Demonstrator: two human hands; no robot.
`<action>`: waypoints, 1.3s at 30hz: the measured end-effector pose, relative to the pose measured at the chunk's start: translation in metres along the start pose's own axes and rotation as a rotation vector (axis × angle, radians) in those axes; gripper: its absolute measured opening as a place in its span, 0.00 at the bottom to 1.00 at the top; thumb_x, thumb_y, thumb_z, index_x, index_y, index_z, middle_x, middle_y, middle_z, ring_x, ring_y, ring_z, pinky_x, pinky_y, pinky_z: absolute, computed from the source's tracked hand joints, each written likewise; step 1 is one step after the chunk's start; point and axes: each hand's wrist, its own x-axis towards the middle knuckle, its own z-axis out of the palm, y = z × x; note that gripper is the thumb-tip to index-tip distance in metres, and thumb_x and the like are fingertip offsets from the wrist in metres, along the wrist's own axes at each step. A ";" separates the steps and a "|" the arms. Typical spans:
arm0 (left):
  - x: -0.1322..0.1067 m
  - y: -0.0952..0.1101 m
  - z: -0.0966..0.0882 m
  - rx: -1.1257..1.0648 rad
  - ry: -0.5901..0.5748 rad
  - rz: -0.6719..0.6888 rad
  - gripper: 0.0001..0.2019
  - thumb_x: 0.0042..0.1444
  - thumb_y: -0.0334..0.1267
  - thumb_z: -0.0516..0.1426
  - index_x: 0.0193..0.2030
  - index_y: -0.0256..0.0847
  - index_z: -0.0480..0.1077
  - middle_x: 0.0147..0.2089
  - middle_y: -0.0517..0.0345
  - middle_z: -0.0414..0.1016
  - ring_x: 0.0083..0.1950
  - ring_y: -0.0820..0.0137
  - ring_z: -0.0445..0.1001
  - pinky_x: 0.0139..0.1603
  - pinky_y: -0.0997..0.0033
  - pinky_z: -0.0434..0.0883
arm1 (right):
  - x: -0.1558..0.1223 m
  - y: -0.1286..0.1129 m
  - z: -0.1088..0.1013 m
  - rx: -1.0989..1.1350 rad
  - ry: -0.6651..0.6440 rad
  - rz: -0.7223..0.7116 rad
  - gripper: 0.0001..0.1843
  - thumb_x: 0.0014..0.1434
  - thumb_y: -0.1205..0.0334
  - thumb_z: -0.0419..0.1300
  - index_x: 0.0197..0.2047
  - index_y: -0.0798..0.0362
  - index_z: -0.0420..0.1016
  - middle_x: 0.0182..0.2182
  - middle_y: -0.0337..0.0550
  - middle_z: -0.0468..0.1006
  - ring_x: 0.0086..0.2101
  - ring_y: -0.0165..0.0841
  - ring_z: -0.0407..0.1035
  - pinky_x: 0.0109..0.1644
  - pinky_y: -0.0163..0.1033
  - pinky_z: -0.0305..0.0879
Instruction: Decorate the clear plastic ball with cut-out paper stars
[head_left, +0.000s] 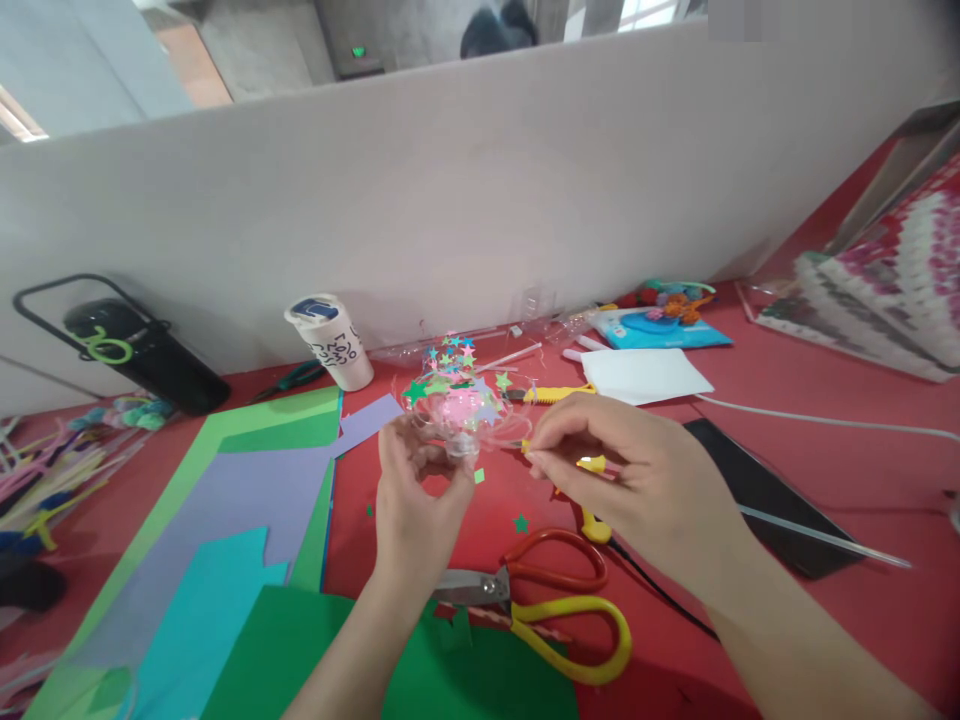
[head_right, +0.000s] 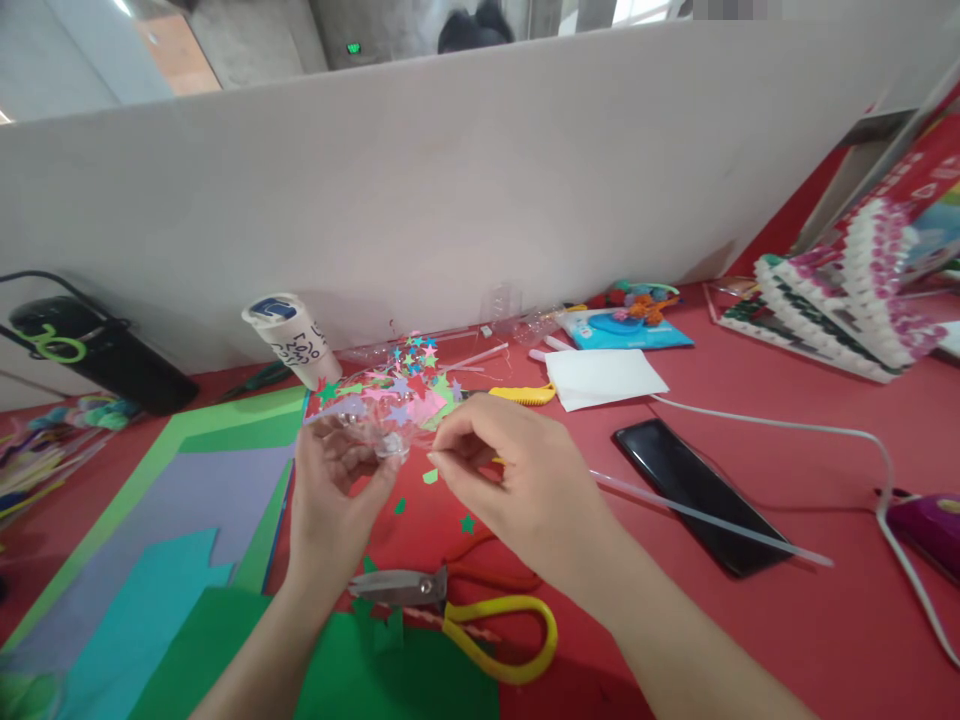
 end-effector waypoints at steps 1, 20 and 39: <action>0.001 0.001 -0.001 0.004 0.005 -0.005 0.19 0.46 0.31 0.60 0.43 0.45 0.58 0.37 0.63 0.69 0.31 0.75 0.72 0.35 0.72 0.70 | 0.000 0.001 -0.001 -0.052 -0.002 -0.044 0.09 0.55 0.74 0.58 0.29 0.50 0.70 0.26 0.35 0.75 0.25 0.27 0.70 0.27 0.30 0.66; -0.001 0.008 -0.007 0.052 -0.089 -0.099 0.19 0.44 0.32 0.59 0.43 0.44 0.59 0.32 0.64 0.68 0.30 0.74 0.70 0.33 0.72 0.69 | 0.006 0.032 0.007 -0.756 0.319 -0.480 0.07 0.61 0.72 0.52 0.36 0.51 0.66 0.28 0.44 0.77 0.29 0.35 0.73 0.32 0.38 0.67; 0.000 0.014 -0.011 0.076 -0.051 -0.046 0.18 0.45 0.31 0.59 0.43 0.44 0.59 0.31 0.65 0.67 0.28 0.75 0.69 0.31 0.74 0.69 | 0.003 0.030 0.016 -0.534 0.353 -0.346 0.12 0.57 0.75 0.55 0.27 0.50 0.61 0.22 0.36 0.66 0.23 0.29 0.62 0.28 0.34 0.59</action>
